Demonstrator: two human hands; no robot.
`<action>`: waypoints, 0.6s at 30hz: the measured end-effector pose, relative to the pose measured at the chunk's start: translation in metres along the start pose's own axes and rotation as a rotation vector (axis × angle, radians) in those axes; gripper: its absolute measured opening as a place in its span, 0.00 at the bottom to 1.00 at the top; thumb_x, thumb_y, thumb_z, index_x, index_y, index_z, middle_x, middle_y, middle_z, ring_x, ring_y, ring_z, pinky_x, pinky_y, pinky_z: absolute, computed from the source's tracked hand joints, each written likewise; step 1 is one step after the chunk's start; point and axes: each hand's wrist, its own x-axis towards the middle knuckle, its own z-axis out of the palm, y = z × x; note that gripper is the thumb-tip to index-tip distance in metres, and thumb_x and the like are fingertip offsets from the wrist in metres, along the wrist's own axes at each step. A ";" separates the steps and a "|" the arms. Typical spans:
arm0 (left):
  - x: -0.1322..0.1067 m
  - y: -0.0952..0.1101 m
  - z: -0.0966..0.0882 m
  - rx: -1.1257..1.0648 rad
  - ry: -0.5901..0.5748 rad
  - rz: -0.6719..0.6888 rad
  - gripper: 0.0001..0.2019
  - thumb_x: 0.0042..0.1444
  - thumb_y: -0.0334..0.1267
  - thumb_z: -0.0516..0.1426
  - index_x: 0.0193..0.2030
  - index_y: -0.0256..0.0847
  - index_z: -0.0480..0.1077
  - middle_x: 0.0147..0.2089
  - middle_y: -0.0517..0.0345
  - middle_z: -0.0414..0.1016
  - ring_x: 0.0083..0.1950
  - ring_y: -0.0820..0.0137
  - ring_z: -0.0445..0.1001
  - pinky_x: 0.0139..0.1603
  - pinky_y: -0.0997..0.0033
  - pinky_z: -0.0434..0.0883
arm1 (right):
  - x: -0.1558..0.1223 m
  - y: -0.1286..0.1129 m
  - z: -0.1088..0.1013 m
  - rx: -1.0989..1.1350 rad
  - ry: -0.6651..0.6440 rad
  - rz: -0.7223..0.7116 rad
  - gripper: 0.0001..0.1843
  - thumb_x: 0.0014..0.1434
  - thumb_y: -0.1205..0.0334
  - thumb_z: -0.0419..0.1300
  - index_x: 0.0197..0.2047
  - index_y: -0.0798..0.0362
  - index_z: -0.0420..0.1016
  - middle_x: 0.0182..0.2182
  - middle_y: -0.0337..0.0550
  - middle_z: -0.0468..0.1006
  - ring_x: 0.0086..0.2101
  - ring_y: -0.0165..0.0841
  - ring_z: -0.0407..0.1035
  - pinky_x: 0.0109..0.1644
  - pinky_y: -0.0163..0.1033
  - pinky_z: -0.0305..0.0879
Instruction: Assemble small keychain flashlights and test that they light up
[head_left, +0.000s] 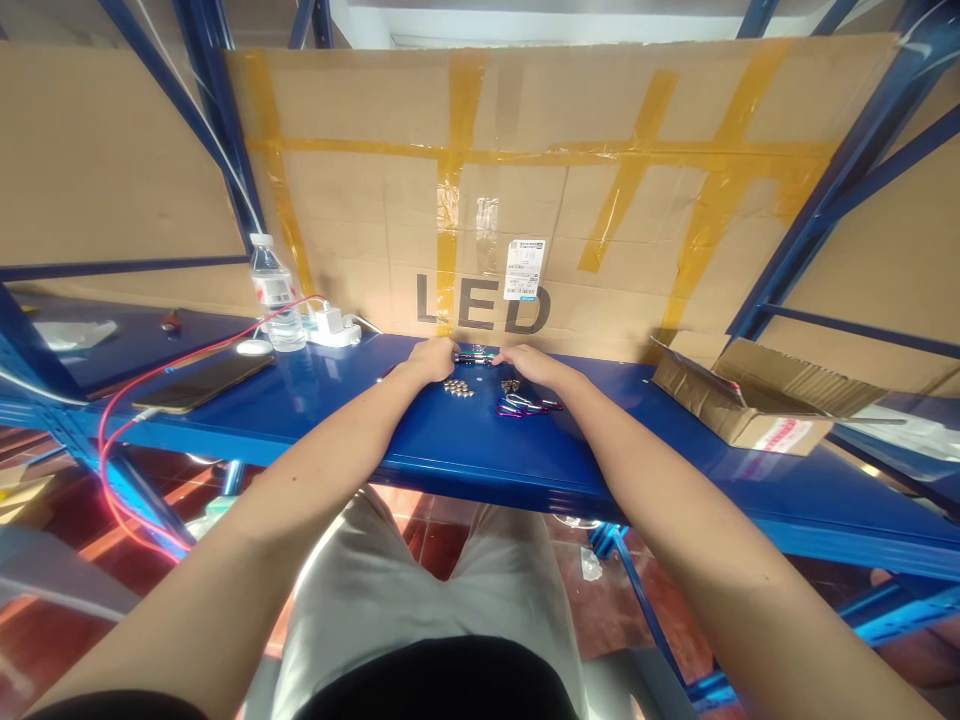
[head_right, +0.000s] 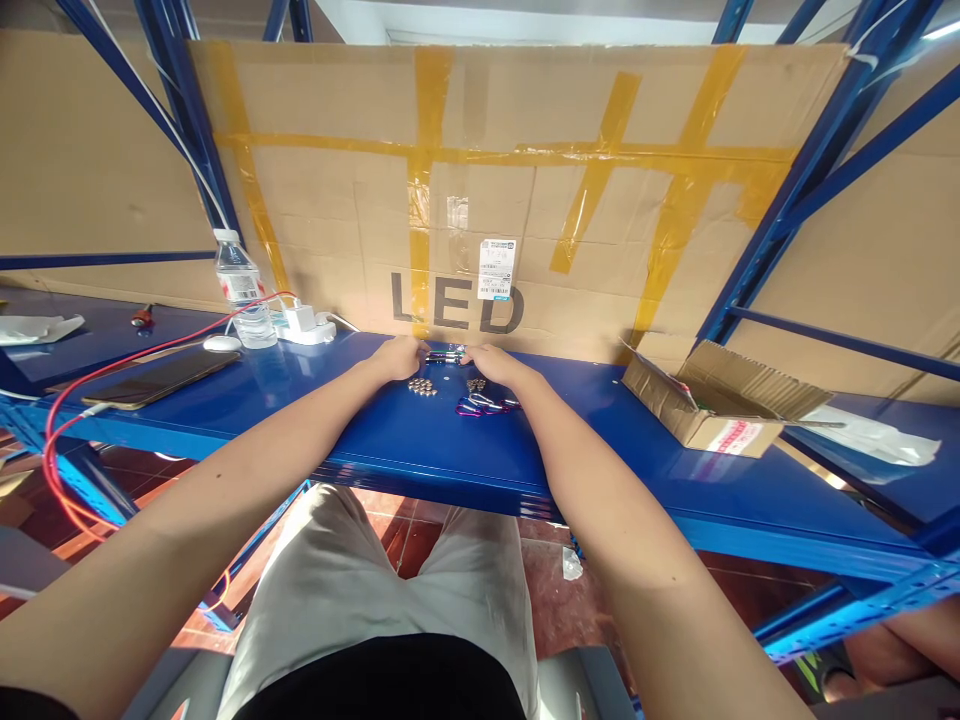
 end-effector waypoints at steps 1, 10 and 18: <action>0.000 -0.001 -0.001 -0.007 0.007 0.000 0.24 0.62 0.32 0.56 0.65 0.44 0.75 0.66 0.47 0.76 0.64 0.56 0.75 0.64 0.63 0.71 | -0.002 -0.002 -0.003 -0.020 0.027 -0.005 0.18 0.68 0.59 0.51 0.43 0.53 0.83 0.55 0.46 0.82 0.55 0.41 0.72 0.63 0.41 0.63; 0.004 -0.012 -0.013 -0.097 0.001 -0.033 0.17 0.58 0.33 0.58 0.53 0.41 0.81 0.57 0.47 0.81 0.54 0.60 0.80 0.54 0.70 0.75 | -0.030 -0.023 -0.042 -0.397 -0.130 0.190 0.07 0.54 0.75 0.62 0.28 0.56 0.76 0.32 0.44 0.80 0.33 0.32 0.71 0.37 0.35 0.65; -0.011 -0.042 -0.045 0.021 -0.264 -0.301 0.21 0.52 0.44 0.64 0.47 0.29 0.79 0.41 0.36 0.83 0.34 0.56 0.81 0.36 0.64 0.75 | -0.036 -0.021 -0.052 -0.433 -0.451 0.438 0.11 0.52 0.64 0.74 0.38 0.56 0.79 0.38 0.45 0.80 0.37 0.33 0.74 0.43 0.37 0.73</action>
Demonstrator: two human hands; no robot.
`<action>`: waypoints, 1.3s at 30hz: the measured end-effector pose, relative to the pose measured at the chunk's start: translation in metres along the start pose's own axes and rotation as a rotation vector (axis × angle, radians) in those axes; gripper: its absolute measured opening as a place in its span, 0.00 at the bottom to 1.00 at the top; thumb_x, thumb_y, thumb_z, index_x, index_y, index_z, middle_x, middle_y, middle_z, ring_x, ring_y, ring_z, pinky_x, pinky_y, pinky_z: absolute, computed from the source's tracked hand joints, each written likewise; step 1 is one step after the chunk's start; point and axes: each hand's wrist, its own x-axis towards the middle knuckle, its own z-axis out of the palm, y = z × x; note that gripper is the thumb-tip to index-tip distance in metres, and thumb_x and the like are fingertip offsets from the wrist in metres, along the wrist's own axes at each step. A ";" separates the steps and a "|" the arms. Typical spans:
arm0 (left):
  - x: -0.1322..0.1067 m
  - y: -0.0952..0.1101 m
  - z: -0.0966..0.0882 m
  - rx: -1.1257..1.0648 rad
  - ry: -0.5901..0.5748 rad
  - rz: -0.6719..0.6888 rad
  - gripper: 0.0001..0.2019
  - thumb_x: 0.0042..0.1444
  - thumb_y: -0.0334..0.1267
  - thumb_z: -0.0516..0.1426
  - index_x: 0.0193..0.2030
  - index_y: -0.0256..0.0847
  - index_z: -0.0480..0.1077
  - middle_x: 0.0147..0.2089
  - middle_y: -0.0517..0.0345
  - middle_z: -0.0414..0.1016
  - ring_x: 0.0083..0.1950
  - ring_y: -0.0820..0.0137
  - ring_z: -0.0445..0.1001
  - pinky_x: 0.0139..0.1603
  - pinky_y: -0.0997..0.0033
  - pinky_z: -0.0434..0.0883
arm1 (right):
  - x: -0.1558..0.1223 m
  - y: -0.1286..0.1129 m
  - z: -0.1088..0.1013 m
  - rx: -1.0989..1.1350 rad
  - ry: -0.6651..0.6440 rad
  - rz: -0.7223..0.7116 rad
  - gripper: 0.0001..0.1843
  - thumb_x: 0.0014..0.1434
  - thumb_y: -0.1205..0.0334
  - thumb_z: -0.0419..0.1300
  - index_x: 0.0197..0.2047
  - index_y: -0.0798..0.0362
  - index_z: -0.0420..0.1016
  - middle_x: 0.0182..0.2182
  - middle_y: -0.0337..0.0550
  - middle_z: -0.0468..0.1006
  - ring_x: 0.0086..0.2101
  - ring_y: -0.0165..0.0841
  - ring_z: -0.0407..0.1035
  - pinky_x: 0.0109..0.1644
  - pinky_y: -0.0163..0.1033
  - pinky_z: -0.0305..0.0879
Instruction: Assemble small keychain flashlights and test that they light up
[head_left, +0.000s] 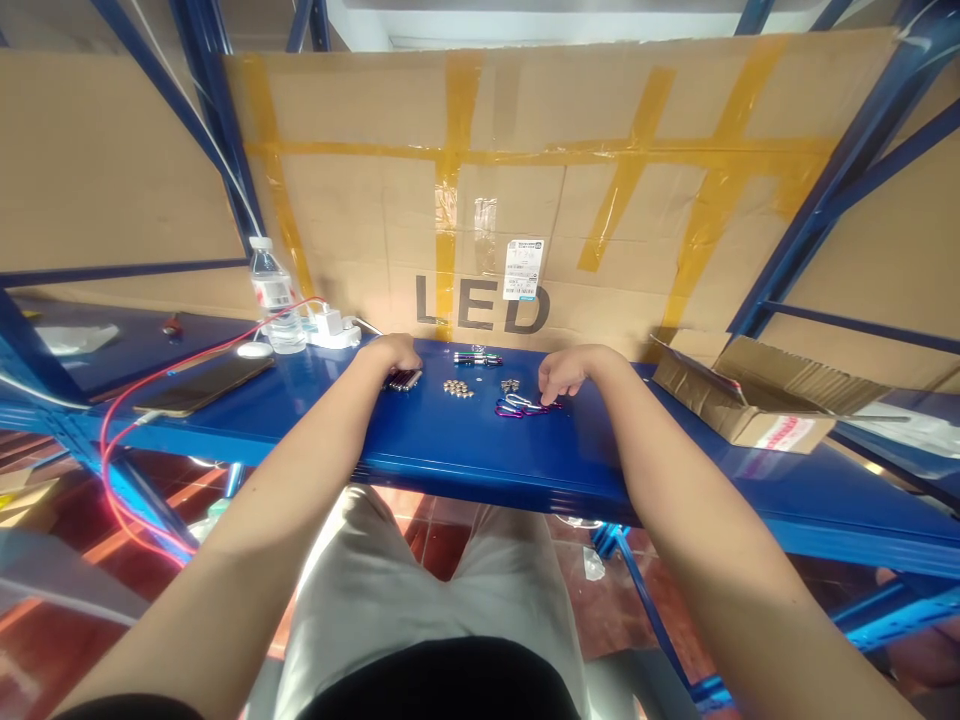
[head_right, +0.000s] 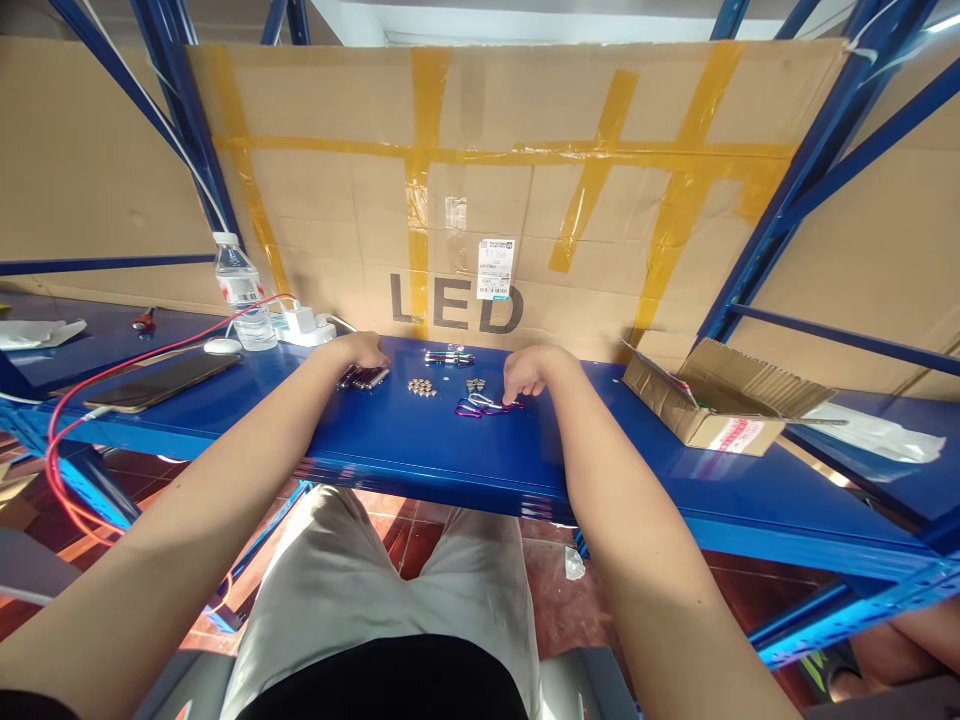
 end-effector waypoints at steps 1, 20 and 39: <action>-0.001 -0.001 -0.001 0.001 -0.012 -0.002 0.21 0.52 0.47 0.64 0.45 0.30 0.79 0.38 0.37 0.82 0.33 0.56 0.80 0.35 0.64 0.75 | 0.001 0.000 0.000 -0.006 -0.017 0.002 0.14 0.51 0.63 0.75 0.38 0.56 0.79 0.38 0.45 0.80 0.39 0.34 0.74 0.44 0.37 0.73; 0.005 -0.059 -0.023 -0.243 -0.393 0.138 0.24 0.38 0.40 0.68 0.47 0.44 0.77 0.54 0.46 0.79 0.55 0.57 0.77 0.46 0.69 0.80 | -0.001 -0.003 0.004 -0.006 0.020 -0.002 0.12 0.50 0.63 0.76 0.32 0.56 0.77 0.31 0.42 0.76 0.32 0.33 0.73 0.41 0.39 0.74; 0.011 -0.037 -0.012 -0.198 -0.195 0.089 0.20 0.45 0.39 0.65 0.47 0.38 0.77 0.59 0.40 0.78 0.55 0.56 0.79 0.45 0.70 0.80 | 0.002 -0.008 0.004 0.060 0.124 -0.006 0.06 0.57 0.70 0.64 0.29 0.55 0.73 0.34 0.45 0.77 0.29 0.31 0.72 0.40 0.40 0.75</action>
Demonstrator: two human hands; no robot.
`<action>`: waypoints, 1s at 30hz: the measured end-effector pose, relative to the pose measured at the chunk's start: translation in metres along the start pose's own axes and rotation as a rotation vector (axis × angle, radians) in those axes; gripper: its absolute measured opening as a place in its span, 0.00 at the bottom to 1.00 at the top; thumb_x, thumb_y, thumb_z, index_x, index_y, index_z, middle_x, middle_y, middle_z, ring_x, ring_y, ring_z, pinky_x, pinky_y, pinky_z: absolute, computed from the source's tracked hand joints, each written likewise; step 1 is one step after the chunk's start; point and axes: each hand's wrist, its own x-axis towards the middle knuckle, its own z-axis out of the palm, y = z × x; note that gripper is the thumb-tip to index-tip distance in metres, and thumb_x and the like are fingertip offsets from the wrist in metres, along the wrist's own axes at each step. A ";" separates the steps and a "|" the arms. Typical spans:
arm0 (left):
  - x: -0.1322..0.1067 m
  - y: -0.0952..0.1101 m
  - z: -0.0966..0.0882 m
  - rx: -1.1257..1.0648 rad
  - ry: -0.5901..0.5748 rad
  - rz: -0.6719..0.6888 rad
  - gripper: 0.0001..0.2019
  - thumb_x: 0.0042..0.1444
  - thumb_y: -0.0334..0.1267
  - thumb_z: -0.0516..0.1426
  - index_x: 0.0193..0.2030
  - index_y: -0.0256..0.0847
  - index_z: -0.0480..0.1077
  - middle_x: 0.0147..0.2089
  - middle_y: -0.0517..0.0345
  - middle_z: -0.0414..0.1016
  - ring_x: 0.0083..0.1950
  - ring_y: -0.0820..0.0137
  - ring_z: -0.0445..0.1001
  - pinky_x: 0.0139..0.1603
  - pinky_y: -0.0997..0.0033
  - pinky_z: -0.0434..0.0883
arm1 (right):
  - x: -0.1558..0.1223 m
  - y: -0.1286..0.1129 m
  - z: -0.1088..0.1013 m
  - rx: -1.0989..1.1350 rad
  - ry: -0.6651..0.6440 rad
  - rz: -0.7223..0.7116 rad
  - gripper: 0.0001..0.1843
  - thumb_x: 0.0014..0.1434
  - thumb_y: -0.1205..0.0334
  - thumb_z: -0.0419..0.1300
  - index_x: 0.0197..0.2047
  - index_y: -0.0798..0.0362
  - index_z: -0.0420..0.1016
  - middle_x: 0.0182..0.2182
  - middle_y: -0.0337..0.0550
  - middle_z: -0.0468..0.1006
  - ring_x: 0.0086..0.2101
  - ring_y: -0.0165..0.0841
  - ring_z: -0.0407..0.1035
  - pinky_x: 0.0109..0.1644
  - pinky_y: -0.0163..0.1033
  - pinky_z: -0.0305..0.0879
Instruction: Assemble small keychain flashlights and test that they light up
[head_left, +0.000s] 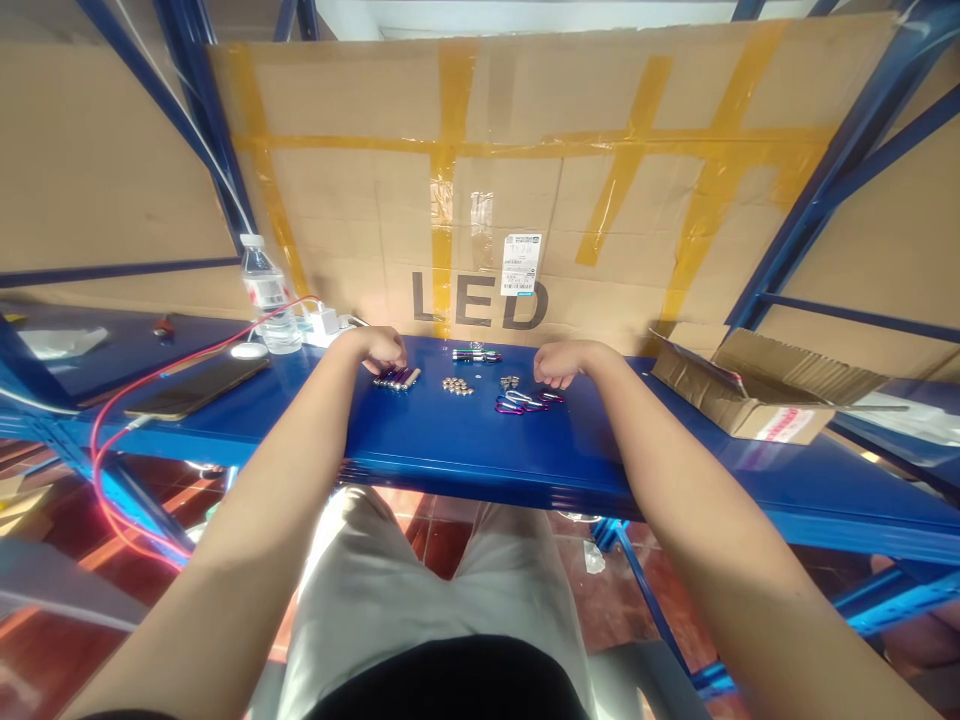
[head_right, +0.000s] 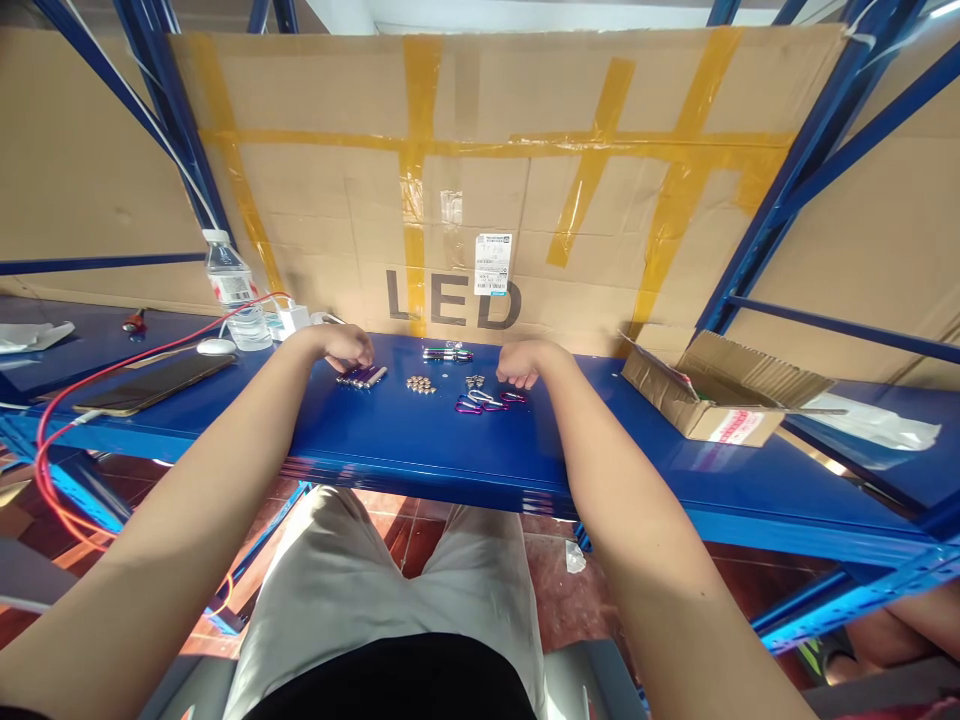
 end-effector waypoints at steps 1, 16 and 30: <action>0.001 0.001 0.000 0.034 0.014 0.018 0.19 0.45 0.40 0.65 0.45 0.38 0.78 0.57 0.41 0.79 0.53 0.57 0.79 0.46 0.69 0.79 | 0.000 0.000 0.000 0.003 0.008 -0.004 0.07 0.58 0.70 0.64 0.29 0.55 0.72 0.33 0.45 0.77 0.28 0.30 0.71 0.40 0.40 0.75; -0.005 0.018 0.011 0.164 0.094 0.190 0.12 0.45 0.46 0.62 0.32 0.41 0.81 0.37 0.52 0.83 0.40 0.62 0.79 0.41 0.68 0.72 | 0.006 -0.003 0.004 -0.033 0.045 -0.037 0.15 0.63 0.63 0.62 0.25 0.54 0.67 0.25 0.41 0.71 0.25 0.29 0.64 0.32 0.37 0.64; -0.004 0.017 0.008 0.104 -0.081 0.284 0.31 0.37 0.38 0.61 0.54 0.46 0.78 0.55 0.55 0.82 0.54 0.61 0.78 0.50 0.72 0.74 | 0.009 -0.001 0.007 0.002 0.025 -0.008 0.16 0.64 0.63 0.63 0.25 0.53 0.67 0.25 0.40 0.70 0.25 0.28 0.63 0.31 0.36 0.65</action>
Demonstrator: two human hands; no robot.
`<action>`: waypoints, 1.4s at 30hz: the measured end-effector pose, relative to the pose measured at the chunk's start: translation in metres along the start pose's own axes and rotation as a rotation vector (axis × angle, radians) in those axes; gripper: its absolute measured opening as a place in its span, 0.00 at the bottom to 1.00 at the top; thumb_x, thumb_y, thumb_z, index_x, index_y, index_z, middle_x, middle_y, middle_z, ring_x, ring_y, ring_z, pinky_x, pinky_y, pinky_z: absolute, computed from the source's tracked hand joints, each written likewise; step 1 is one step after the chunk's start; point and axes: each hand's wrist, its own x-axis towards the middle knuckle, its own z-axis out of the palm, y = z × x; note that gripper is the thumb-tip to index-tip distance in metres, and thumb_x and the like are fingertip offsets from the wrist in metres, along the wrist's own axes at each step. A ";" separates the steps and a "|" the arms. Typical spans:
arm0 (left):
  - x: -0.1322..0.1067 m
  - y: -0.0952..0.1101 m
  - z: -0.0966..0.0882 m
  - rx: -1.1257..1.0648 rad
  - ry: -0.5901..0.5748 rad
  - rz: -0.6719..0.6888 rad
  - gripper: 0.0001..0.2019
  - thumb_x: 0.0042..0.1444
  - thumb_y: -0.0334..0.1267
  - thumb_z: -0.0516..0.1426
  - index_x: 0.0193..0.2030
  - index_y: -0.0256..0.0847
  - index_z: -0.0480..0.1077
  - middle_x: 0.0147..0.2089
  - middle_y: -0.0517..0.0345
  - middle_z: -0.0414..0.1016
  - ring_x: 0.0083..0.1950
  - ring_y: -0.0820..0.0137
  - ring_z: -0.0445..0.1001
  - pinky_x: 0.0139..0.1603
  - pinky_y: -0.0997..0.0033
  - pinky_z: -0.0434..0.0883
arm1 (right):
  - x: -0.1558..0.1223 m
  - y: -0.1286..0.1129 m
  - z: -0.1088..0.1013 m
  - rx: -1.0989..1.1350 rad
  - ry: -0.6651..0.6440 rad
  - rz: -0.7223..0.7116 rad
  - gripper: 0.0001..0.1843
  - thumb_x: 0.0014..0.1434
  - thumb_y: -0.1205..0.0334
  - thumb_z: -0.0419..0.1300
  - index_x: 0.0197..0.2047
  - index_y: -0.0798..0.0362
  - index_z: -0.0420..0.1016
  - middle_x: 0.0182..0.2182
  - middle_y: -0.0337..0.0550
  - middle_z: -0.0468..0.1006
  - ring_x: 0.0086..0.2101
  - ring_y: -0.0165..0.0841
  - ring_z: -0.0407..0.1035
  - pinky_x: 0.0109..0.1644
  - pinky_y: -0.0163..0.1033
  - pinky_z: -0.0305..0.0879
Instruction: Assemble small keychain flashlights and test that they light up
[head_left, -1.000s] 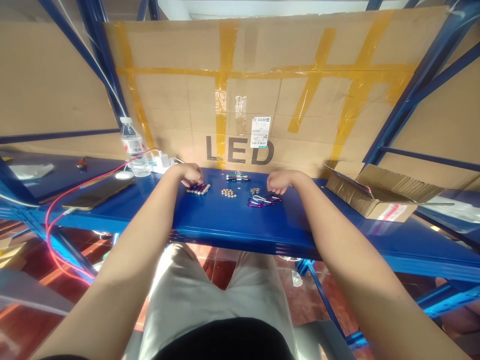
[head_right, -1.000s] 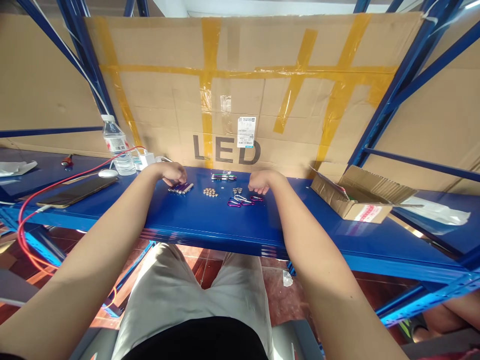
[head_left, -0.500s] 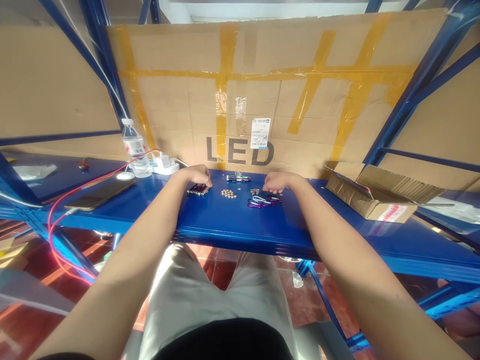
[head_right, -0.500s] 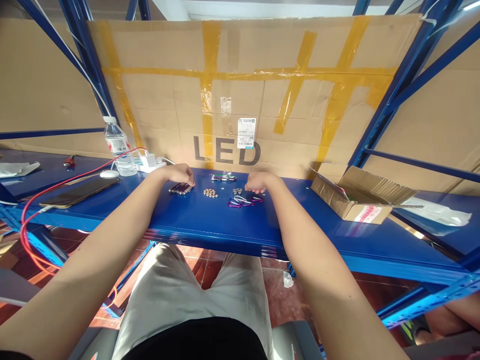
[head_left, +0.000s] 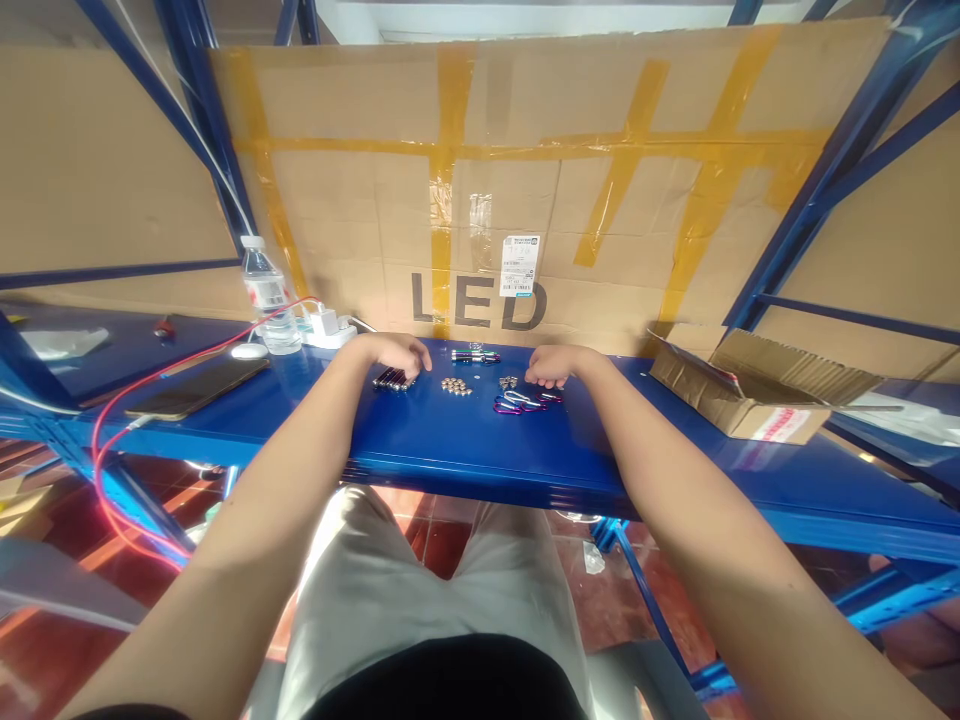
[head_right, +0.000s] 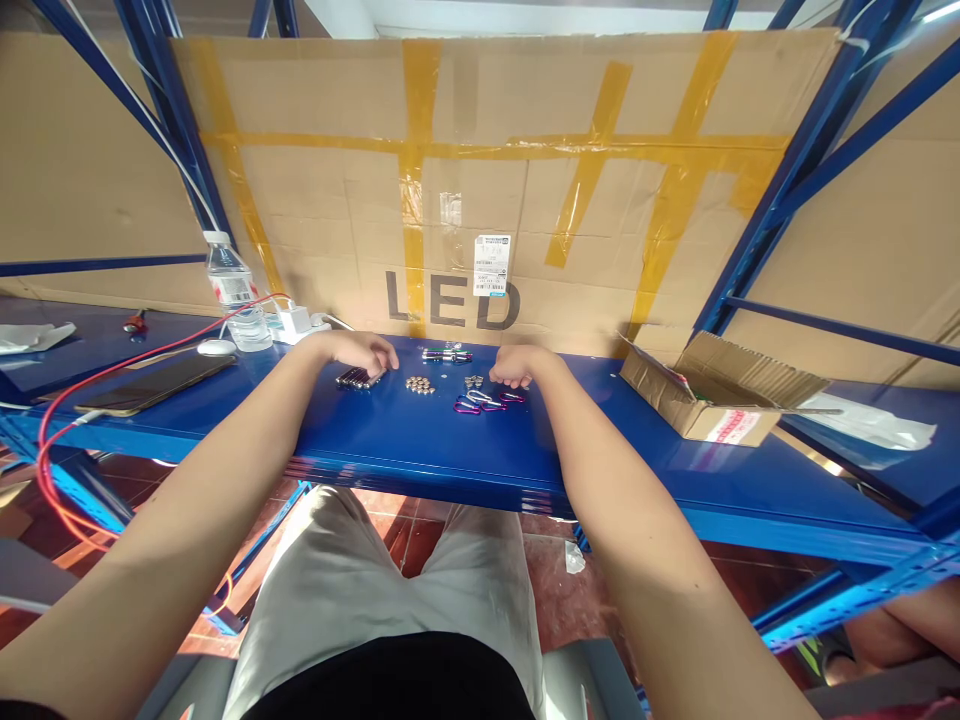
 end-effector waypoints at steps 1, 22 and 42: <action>-0.002 -0.001 -0.001 -0.011 -0.042 0.024 0.34 0.37 0.39 0.62 0.57 0.46 0.76 0.58 0.54 0.80 0.55 0.61 0.78 0.50 0.73 0.74 | 0.001 0.000 0.000 -0.001 -0.001 -0.001 0.16 0.64 0.63 0.62 0.25 0.53 0.66 0.25 0.40 0.70 0.25 0.28 0.63 0.30 0.36 0.64; 0.005 0.006 0.011 -0.122 0.330 0.217 0.32 0.46 0.45 0.66 0.60 0.41 0.71 0.58 0.47 0.76 0.55 0.57 0.76 0.55 0.61 0.73 | 0.000 0.000 -0.002 0.070 0.266 -0.078 0.12 0.58 0.69 0.62 0.24 0.53 0.67 0.25 0.41 0.72 0.27 0.30 0.64 0.32 0.38 0.60; 0.014 0.068 0.050 -0.195 0.625 0.608 0.15 0.49 0.33 0.64 0.45 0.39 0.77 0.46 0.52 0.78 0.48 0.62 0.75 0.52 0.60 0.73 | 0.011 -0.027 0.017 0.506 0.512 -0.354 0.09 0.56 0.75 0.61 0.27 0.55 0.73 0.28 0.45 0.81 0.30 0.33 0.72 0.36 0.37 0.65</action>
